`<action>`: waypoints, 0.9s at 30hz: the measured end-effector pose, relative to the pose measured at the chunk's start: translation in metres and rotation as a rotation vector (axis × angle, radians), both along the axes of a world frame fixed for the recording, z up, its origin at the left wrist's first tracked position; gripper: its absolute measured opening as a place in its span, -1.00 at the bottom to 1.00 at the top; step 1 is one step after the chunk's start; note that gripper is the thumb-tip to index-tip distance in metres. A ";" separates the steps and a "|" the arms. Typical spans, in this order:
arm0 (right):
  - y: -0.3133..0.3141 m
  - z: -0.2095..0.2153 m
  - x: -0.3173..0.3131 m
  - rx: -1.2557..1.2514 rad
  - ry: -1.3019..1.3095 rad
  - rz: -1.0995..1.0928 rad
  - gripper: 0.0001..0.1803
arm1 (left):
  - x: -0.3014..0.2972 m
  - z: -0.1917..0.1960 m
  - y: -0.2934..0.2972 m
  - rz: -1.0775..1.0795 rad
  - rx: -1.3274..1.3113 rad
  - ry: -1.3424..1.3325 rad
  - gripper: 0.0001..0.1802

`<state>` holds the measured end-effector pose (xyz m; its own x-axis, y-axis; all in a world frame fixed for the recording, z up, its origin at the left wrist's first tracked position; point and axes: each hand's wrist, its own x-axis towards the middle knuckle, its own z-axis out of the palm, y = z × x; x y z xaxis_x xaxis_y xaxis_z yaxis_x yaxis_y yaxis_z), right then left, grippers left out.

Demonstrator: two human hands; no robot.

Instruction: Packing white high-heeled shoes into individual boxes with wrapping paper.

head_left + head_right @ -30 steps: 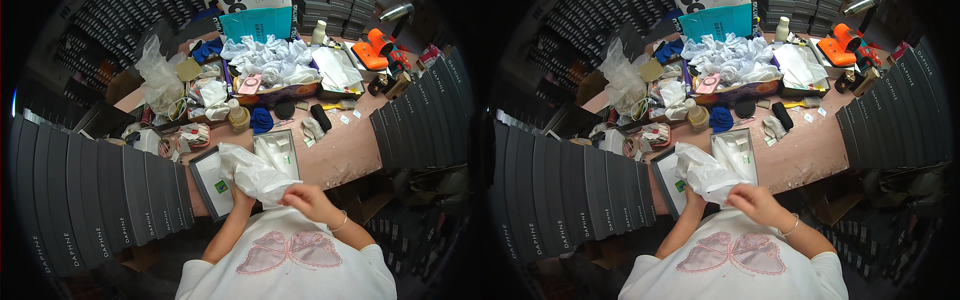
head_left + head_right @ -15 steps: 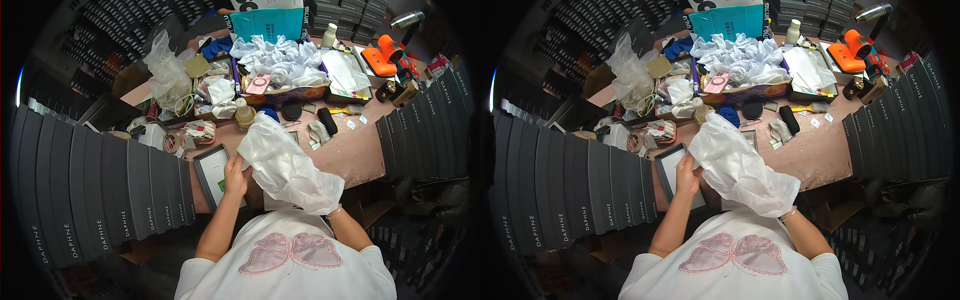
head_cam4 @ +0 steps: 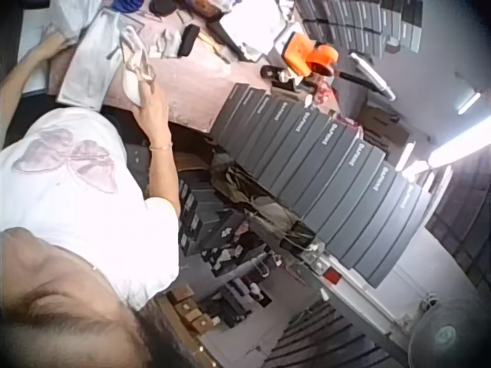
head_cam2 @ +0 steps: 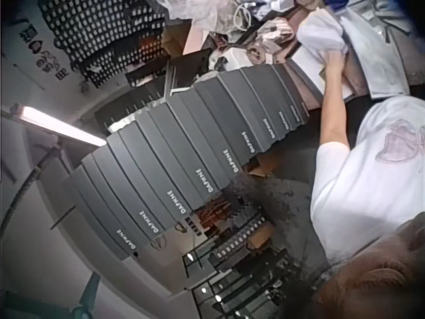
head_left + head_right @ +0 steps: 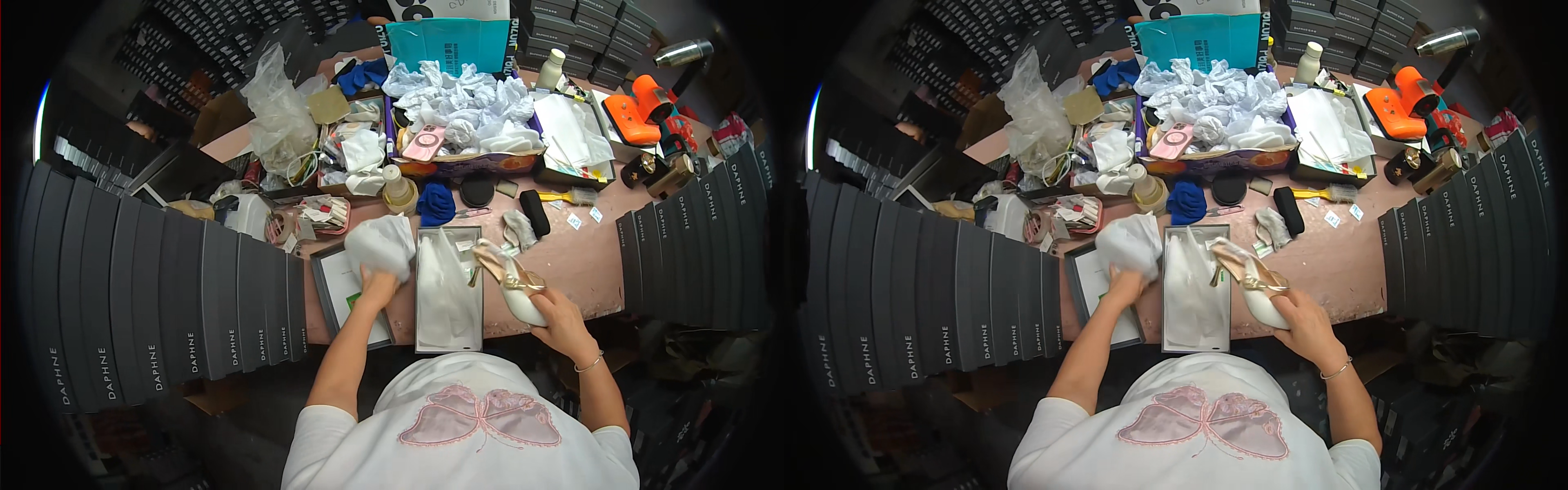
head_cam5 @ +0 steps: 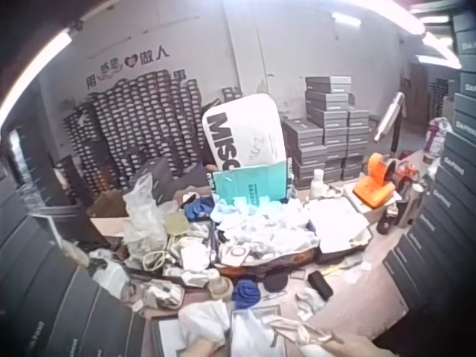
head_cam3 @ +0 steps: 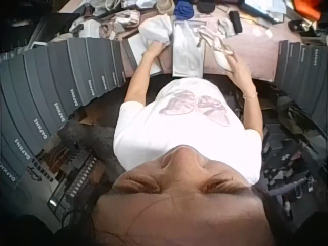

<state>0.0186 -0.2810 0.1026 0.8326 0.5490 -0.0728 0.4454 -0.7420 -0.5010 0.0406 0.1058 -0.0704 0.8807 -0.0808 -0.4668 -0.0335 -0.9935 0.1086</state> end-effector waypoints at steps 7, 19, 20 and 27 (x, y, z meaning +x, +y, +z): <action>0.047 0.022 0.016 -0.108 -0.354 0.494 -0.82 | 0.012 0.134 0.013 0.197 -0.618 0.104 -0.55; 0.173 -0.030 0.006 0.438 0.009 0.079 -0.60 | -0.084 0.053 0.010 0.818 -1.992 1.021 -0.43; 0.182 -0.035 0.010 0.479 -0.148 0.114 -0.75 | -0.084 0.076 0.007 0.854 -1.970 0.960 -0.38; 0.228 -0.073 -0.011 0.199 -0.217 0.158 -0.80 | -0.110 0.092 0.002 1.018 -1.928 0.657 -0.11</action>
